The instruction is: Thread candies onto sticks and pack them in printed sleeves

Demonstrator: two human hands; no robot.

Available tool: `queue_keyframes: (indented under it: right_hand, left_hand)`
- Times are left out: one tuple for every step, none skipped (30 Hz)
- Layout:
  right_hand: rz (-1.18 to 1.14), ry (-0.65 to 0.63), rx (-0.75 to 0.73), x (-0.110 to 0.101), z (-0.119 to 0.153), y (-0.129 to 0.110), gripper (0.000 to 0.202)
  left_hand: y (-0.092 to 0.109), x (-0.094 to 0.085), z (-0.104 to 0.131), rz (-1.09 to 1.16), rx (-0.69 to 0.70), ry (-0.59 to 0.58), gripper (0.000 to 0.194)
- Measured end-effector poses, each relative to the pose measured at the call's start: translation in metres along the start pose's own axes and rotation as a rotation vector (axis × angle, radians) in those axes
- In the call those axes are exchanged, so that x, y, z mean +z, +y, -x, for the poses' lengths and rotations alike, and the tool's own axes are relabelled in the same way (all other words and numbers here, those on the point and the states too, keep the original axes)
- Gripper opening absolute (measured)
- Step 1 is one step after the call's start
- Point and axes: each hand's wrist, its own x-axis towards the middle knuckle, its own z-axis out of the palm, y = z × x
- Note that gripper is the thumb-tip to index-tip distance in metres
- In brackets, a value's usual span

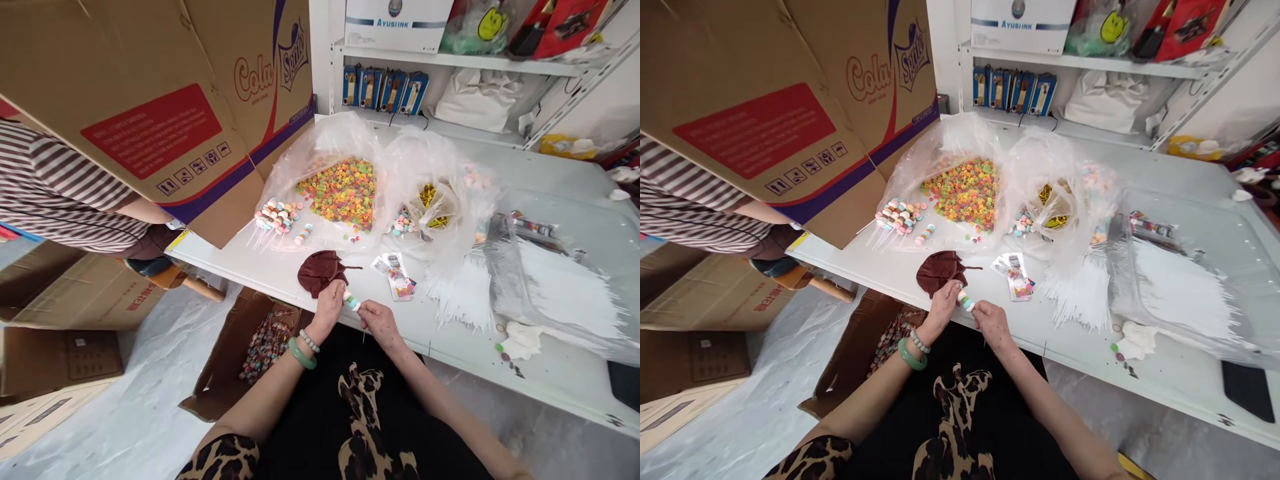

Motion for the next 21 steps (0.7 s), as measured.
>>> queue_keyframes:
  right_hand:
    - [-0.067,-0.025,0.042,-0.002,0.0,0.001,0.024]
    - [-0.145,-0.047,0.086,-0.004,0.001,0.002,0.024]
    - [-0.225,-0.06,0.125,-0.007,0.002,0.003,0.025]
    - [-0.294,-0.06,0.149,-0.012,0.003,0.004,0.026]
    - [-0.343,-0.047,0.157,-0.017,0.004,0.005,0.026]
    - [-0.371,-0.025,0.155,-0.023,0.005,0.007,0.027]
    - [-0.382,0.006,0.149,-0.029,0.007,0.009,0.027]
    - [-0.385,0.042,0.145,-0.036,0.008,0.012,0.027]
    - [-0.385,0.082,0.144,-0.043,0.009,0.015,0.027]
    - [-0.381,0.126,0.144,-0.051,0.01,0.019,0.028]
    - [-0.372,0.178,0.142,-0.058,0.011,0.023,0.028]
    - [-0.352,0.234,0.135,-0.065,0.011,0.026,0.029]
    - [-0.32,0.294,0.127,-0.073,0.011,0.03,0.029]
    - [-0.279,0.354,0.119,-0.08,0.01,0.033,0.029]
    - [-0.235,0.409,0.111,-0.086,0.008,0.036,0.028]
    - [-0.192,0.457,0.104,-0.093,0.005,0.038,0.027]
    - [-0.154,0.499,0.101,-0.098,0.002,0.039,0.026]
    - [-0.118,0.536,0.099,-0.103,-0.003,0.041,0.024]
    - [-0.078,0.569,0.09,-0.106,-0.009,0.042,0.023]
    - [-0.028,0.598,0.069,-0.109,-0.016,0.042,0.021]
    - [0.032,0.621,0.037,-0.11,-0.023,0.043,0.018]
  left_hand:
    - [0.001,0.0,0.0,0.018,-0.003,-0.027,0.033]
    - [0.003,-0.002,-0.001,0.033,-0.007,-0.06,0.038]
    - [0.006,-0.006,-0.003,0.031,-0.006,-0.081,0.043]
    - [0.009,-0.011,-0.005,-0.002,0.001,-0.069,0.048]
    - [0.012,-0.018,-0.009,-0.076,0.013,-0.022,0.051]
    - [0.014,-0.025,-0.015,-0.194,0.029,0.06,0.051]
    - [0.016,-0.032,-0.021,-0.354,0.037,0.154,0.051]
    - [0.016,-0.038,-0.028,-0.546,0.029,0.22,0.05]
    - [0.015,-0.044,-0.035,-0.735,0.003,0.243,0.05]
    - [0.013,-0.048,-0.043,-0.898,-0.028,0.226,0.05]
    - [0.01,-0.05,-0.049,-1.025,-0.049,0.179,0.048]
    - [0.006,-0.052,-0.055,-1.115,-0.056,0.123,0.044]
    - [0.002,-0.052,-0.059,-1.17,-0.046,0.07,0.041]
    - [-0.001,-0.053,-0.063,-1.198,-0.037,0.04,0.04]
    - [-0.005,-0.054,-0.065,-1.205,-0.038,0.031,0.04]
    - [-0.008,-0.055,-0.066,-1.195,-0.048,0.035,0.04]
    - [-0.01,-0.056,-0.066,-1.173,-0.059,0.042,0.04]
    - [-0.013,-0.059,-0.065,-1.143,-0.055,0.042,0.038]
    - [-0.016,-0.061,-0.063,-1.109,-0.03,0.035,0.036]
    - [-0.019,-0.064,-0.061,-1.072,0.011,0.023,0.034]
    - [-0.022,-0.067,-0.058,-1.033,0.057,0.016,0.035]
